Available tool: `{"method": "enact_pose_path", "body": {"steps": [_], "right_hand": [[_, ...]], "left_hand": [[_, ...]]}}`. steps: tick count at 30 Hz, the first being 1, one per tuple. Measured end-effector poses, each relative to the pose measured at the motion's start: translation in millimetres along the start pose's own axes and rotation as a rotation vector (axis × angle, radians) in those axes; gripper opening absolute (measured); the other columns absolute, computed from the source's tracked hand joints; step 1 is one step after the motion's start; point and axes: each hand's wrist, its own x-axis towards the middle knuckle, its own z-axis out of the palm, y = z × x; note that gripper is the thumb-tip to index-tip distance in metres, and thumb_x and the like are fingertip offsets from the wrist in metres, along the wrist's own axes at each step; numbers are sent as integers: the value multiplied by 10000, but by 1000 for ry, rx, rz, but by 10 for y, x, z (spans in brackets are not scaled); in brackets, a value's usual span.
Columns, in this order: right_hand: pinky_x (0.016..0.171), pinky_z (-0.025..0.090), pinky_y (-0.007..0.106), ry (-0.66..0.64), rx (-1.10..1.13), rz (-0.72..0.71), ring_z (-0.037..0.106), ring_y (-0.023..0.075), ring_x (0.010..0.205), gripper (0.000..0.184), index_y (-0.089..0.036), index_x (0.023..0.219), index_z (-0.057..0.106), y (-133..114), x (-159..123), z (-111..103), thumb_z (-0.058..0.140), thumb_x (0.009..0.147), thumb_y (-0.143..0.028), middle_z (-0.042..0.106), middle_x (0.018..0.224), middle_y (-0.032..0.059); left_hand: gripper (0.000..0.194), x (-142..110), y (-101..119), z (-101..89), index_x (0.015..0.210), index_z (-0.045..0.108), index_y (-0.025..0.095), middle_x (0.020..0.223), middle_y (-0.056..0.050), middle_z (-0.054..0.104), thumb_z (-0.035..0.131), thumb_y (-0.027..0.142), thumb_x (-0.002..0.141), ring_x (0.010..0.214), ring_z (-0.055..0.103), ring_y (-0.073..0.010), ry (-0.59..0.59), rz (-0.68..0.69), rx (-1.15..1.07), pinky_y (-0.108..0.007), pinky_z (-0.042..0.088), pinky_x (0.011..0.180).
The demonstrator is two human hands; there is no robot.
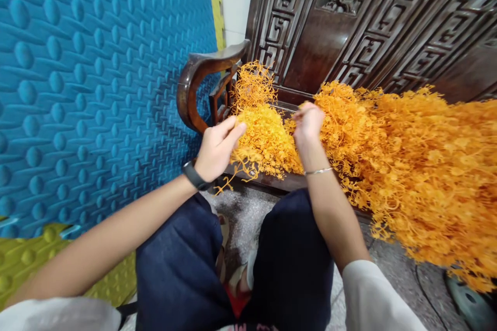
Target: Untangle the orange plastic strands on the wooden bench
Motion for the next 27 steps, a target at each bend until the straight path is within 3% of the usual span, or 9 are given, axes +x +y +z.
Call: {"method": "enact_pose_path", "body": {"steps": [2,4,6,10,14,17,20,23,27], "right_hand": [[550,402,254,166,-17,-27,456,94,518,114,-213,650,410,57,339,-242,473,712,-140,427,606,-43],[549,393,252,123,-59,-30,482,96,533,114,-209,697,435,126,515,-417,524,683,-140,471,635,-45],[569,402,259,-5,-115,-37,511,108,563,171,-205,713,439,207,529,-473,591,651,-157,508,650,-40],[661,449,299,-246,-220,-136,540,128,628,187,-180,688,506,370,412,-331,673,612,-212,560,667,-11],[700,474,322,-316,-255,-141,560,142,653,123,-164,698,576,483,419,-164,643,622,-232,595,667,1],[752,488,334,-365,-241,-100,591,151,717,118,-158,750,601,528,446,-85,592,657,-229,627,718,15],[824,485,338,-407,-222,-101,606,157,809,178,-160,836,599,554,443,-20,599,664,-209,654,829,38],[835,482,336,-383,-279,-184,591,154,833,245,-174,865,560,559,415,34,645,635,-191,640,935,54],[817,475,333,-385,-297,-299,567,150,799,234,-193,772,510,346,200,97,692,627,-220,611,879,34]], "left_hand": [[311,-46,52,-63,619,379,196,475,66,379,499,342,865,391,319,-56,23,-51,-64,-194,259,376],[273,-34,54,-107,649,410,195,493,62,410,510,344,856,378,336,-53,-18,-93,-106,-185,257,345],[235,20,9,-121,689,452,190,507,57,426,523,351,845,379,358,-56,-83,-128,-130,-177,264,326],[215,114,-103,-90,728,491,180,501,55,431,530,361,837,377,365,-58,-167,-174,-135,-170,274,318],[245,105,-134,-67,713,469,185,487,63,433,515,385,846,366,368,-57,-308,-149,-52,-182,266,343],[272,63,-118,-56,674,446,181,493,64,430,481,370,866,403,379,-59,-430,-16,155,-193,281,412],[270,0,-97,-5,672,463,176,497,58,421,453,344,884,452,401,-77,-536,218,465,-212,272,472],[225,-77,-74,97,790,533,180,539,30,517,426,346,900,479,478,-113,-651,414,770,-233,261,479],[239,-154,-58,203,917,571,176,681,-38,663,386,327,918,531,584,-163,-788,538,1009,-253,292,460]]}}
